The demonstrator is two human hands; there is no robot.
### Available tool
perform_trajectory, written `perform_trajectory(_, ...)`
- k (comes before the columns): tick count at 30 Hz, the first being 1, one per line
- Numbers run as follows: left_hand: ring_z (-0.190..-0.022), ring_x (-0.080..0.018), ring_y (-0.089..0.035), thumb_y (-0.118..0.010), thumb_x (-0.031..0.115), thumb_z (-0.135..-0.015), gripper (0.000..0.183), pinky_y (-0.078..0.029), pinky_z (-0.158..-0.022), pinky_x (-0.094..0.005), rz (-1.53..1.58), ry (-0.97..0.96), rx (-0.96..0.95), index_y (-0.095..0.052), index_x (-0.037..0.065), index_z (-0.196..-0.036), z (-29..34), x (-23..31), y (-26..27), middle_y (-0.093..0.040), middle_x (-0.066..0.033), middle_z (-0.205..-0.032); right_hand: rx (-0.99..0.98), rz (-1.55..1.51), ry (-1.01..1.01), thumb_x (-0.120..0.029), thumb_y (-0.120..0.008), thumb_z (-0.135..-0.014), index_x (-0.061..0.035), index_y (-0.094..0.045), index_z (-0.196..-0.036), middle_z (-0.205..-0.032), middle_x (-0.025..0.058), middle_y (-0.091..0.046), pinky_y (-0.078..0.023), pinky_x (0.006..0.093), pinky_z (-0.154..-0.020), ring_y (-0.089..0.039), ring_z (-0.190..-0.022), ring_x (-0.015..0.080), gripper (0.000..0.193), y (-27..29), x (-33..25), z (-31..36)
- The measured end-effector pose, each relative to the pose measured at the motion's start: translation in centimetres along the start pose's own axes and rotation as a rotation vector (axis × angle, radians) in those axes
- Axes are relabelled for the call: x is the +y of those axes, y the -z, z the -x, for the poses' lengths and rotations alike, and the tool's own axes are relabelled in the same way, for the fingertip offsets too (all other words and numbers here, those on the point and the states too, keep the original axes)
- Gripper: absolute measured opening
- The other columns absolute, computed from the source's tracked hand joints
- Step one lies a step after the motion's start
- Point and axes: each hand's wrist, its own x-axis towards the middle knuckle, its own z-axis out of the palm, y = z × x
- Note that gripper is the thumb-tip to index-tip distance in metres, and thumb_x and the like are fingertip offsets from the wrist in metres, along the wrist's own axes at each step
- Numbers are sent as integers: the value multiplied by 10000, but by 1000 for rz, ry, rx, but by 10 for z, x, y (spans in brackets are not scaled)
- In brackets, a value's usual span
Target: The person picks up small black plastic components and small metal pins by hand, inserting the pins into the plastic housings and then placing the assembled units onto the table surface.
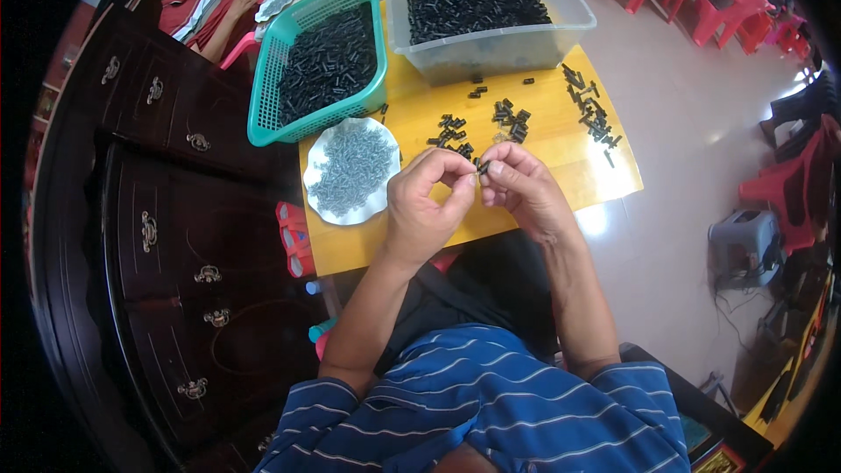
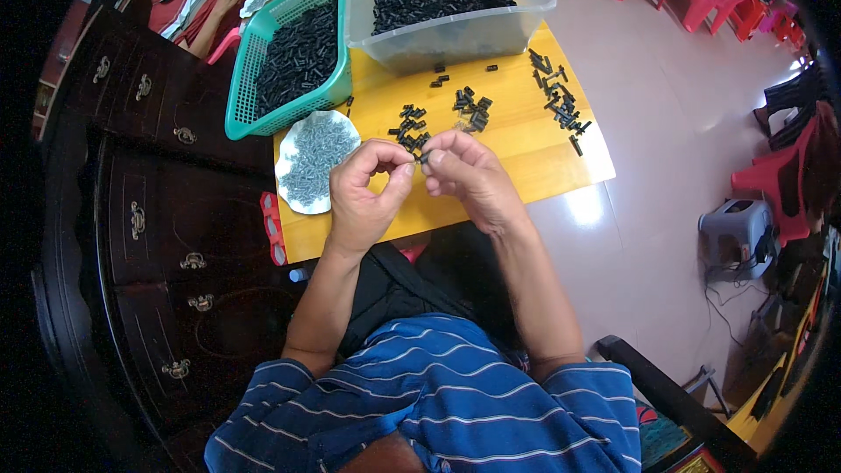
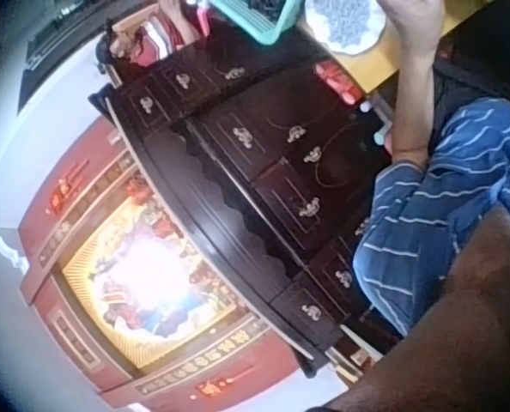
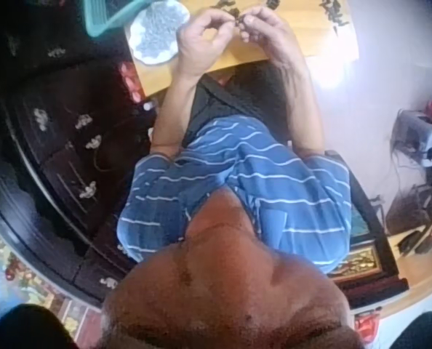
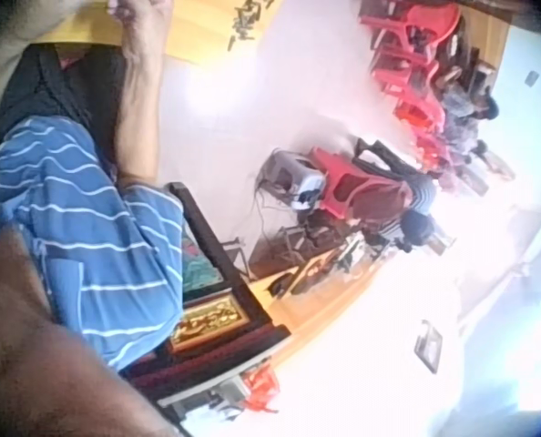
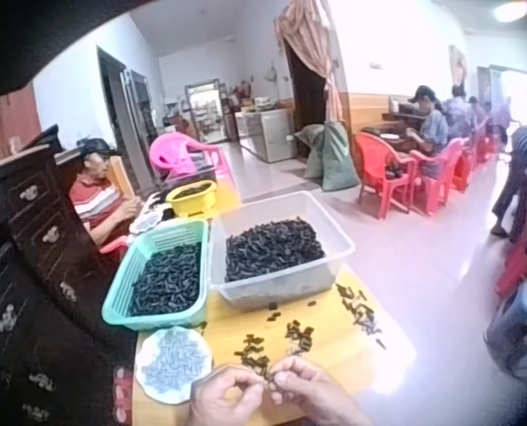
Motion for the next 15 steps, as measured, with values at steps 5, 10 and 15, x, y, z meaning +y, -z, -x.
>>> perform_trajectory(5, -748, -159, -694, -700, -68, -842, 109, -548, -699, -280, -17, 24, -18, -671, 0, -922, 0, 1, 0, -699, -82, -854, 7, 27, -9, -191, -705, -973, -93, -643, -1072, -894, 5, -661, -519, 245, -733, -624, -763, 92, 152, -5, -3, 2)
perform_trajectory(10, -794, -104, -659, -728, -42, -868, 145, -540, -754, -254, 10, 94, -114, -691, 1, -1001, -3, 1, -1, -702, -42, -896, 8, 3, 5, -167, -699, -961, -96, -636, -1027, -871, 9, -661, -524, 245, -725, -625, -753, 90, 115, 1, -5, 3)
perform_trajectory(15, -823, -51, -625, -745, 15, -912, 194, -513, -772, -224, 477, 340, -199, -686, 18, -1097, 2, -13, -5, -687, 12, -936, -140, -181, 47, -164, -674, -959, -94, -625, -1028, -839, 13, -648, -523, 254, -691, -622, -719, 114, 109, 9, -11, 4)
